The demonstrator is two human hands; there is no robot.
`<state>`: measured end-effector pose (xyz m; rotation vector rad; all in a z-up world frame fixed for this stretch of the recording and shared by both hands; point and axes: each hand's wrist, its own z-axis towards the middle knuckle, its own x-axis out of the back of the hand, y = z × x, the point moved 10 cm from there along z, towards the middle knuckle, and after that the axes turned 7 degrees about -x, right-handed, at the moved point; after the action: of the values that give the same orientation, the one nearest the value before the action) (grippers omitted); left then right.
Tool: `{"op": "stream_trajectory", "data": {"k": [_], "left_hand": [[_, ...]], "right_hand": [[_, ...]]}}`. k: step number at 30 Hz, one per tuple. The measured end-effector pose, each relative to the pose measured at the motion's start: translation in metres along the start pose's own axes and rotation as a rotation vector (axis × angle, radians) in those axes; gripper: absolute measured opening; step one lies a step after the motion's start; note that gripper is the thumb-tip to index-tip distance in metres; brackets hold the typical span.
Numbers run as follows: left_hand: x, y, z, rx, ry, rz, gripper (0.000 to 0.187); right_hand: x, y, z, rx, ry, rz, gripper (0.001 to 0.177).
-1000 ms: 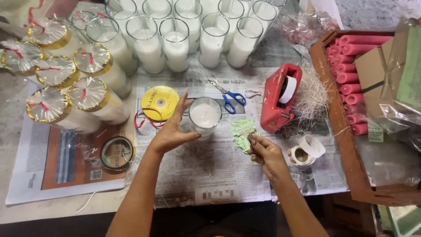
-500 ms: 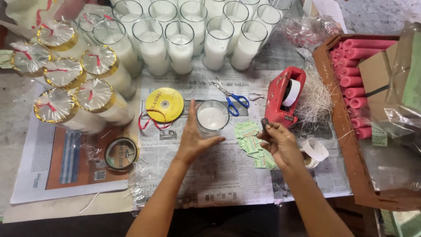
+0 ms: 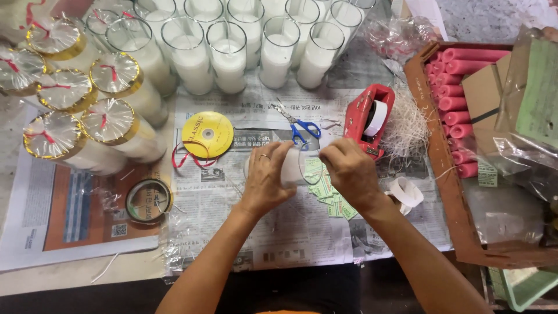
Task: Wrapping glass candles in plastic bags and securing them with gold twist ties
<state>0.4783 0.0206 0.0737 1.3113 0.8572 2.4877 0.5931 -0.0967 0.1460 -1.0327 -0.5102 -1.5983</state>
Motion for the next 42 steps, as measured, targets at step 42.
{"op": "stream_trajectory", "data": {"k": [42], "left_hand": [[-0.012, 0.008, -0.002, -0.008, -0.007, 0.048, 0.115]], "right_hand": [[-0.044, -0.013, -0.01, 0.207, 0.001, -0.216, 0.014]]}}
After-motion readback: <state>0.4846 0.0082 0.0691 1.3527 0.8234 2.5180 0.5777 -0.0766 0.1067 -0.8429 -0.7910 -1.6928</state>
